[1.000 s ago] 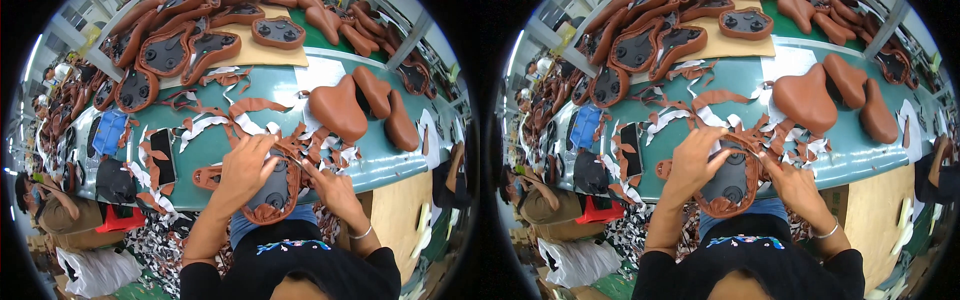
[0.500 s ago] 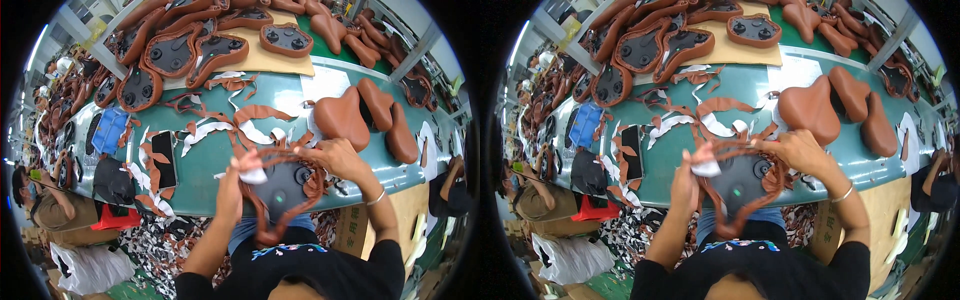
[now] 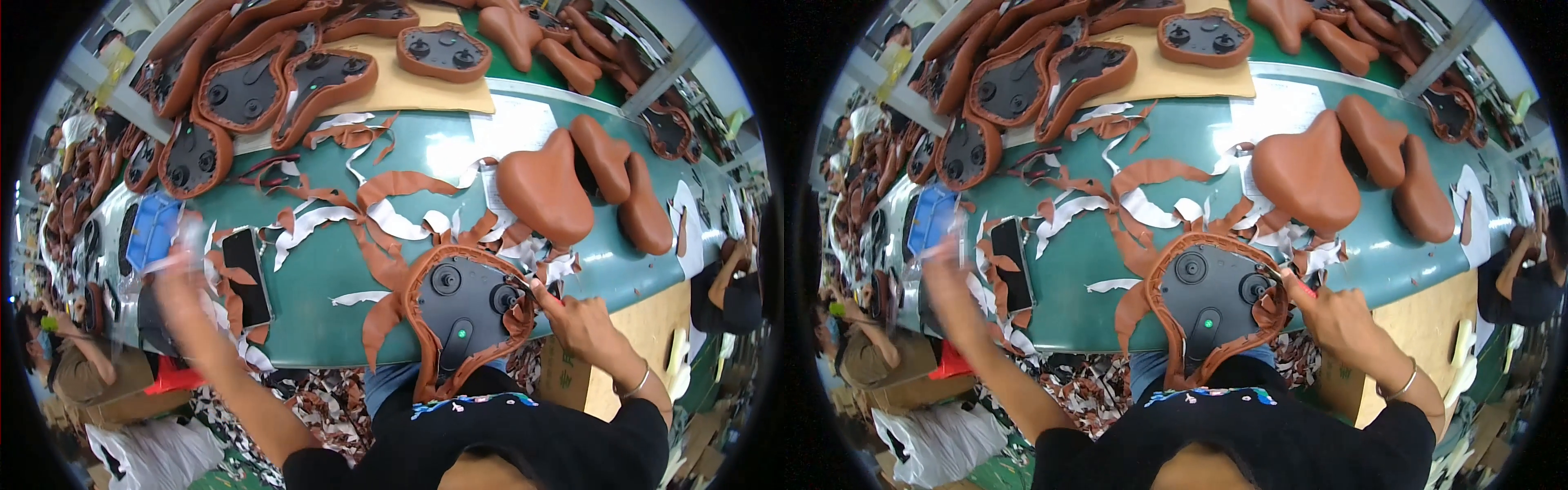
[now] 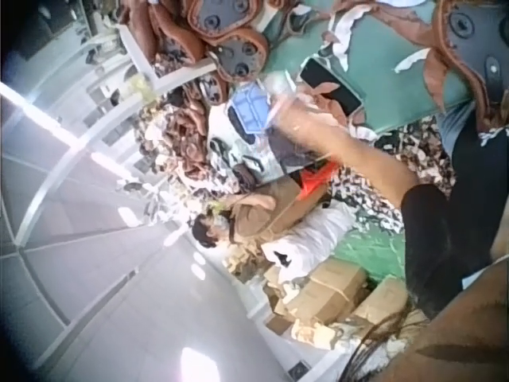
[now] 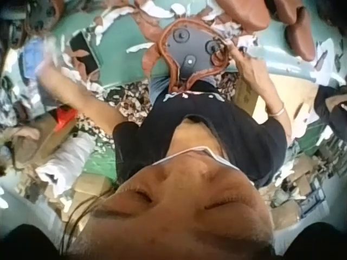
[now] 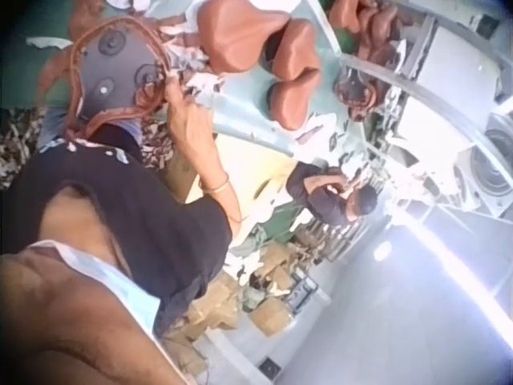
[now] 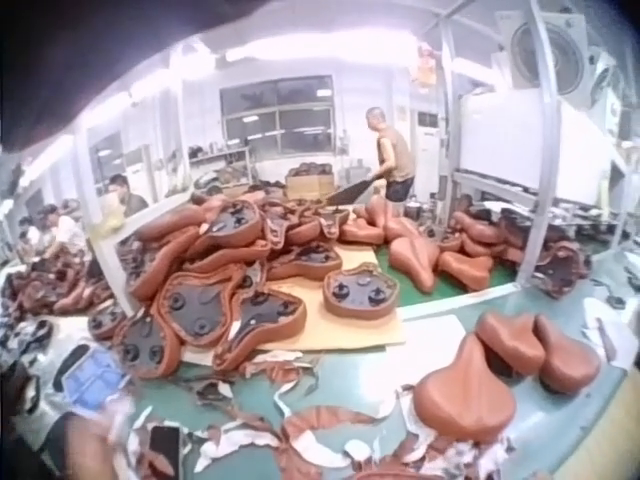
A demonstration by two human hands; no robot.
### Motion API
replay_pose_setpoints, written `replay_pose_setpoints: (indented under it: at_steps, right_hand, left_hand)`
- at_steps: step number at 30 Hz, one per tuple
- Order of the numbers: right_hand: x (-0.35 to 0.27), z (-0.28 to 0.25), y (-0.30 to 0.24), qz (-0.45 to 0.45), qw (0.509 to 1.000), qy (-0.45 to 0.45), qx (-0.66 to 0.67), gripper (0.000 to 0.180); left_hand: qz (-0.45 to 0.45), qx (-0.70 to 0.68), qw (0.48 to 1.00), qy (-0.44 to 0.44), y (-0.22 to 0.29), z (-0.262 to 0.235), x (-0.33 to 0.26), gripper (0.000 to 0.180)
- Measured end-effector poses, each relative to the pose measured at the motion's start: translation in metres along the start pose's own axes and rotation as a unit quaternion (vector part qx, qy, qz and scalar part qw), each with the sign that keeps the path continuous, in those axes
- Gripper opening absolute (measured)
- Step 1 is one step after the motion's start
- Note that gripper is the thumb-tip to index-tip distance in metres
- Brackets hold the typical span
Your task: Trim excess material from the underside of a bicycle seat using a utility knife.
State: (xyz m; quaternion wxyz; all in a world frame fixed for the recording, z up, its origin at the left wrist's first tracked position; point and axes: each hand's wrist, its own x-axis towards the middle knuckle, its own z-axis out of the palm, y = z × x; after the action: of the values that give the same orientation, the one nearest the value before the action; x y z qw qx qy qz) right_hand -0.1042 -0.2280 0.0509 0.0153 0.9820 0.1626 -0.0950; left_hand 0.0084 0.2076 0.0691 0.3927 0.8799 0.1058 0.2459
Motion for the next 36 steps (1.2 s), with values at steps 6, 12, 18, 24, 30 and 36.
replay_pose_setpoints:
  at_steps: [6, 12, 18, 24, 30, 36]
  right_hand:
    - [0.01, -0.016, 0.013, 0.042, 0.983, -0.084, 0.16, 0.048]
    - [0.011, 0.053, 0.003, 0.042, 0.985, 0.135, 0.096, 0.054]
    - [-0.035, 0.076, -0.047, 0.085, 0.961, 0.224, 0.136, 0.049]
    - [-0.074, 0.053, -0.084, 0.259, 0.764, 0.012, 0.591, 0.048]
    - [-0.014, 0.054, -0.041, 0.119, 0.832, 0.4, 0.366, 0.059]
    - [0.051, 0.032, -0.002, 0.127, 0.845, 0.422, 0.304, 0.047]
  left_hand:
    - [0.015, -0.229, 0.877, -0.422, 0.023, 0.116, -0.164, 0.055]
    - [-0.101, -0.291, 0.882, -0.356, 0.069, 0.133, -0.129, 0.053]
    - [0.043, -0.179, 0.958, -0.218, 0.094, 0.117, -0.191, 0.069]
    - [-0.042, -0.253, 0.941, -0.219, 0.102, 0.108, -0.236, 0.068]
    - [-0.048, -0.269, 0.943, -0.19, 0.085, 0.105, -0.227, 0.053]
    - [-0.089, -0.422, 0.876, -0.216, 0.057, 0.109, -0.189, 0.056]
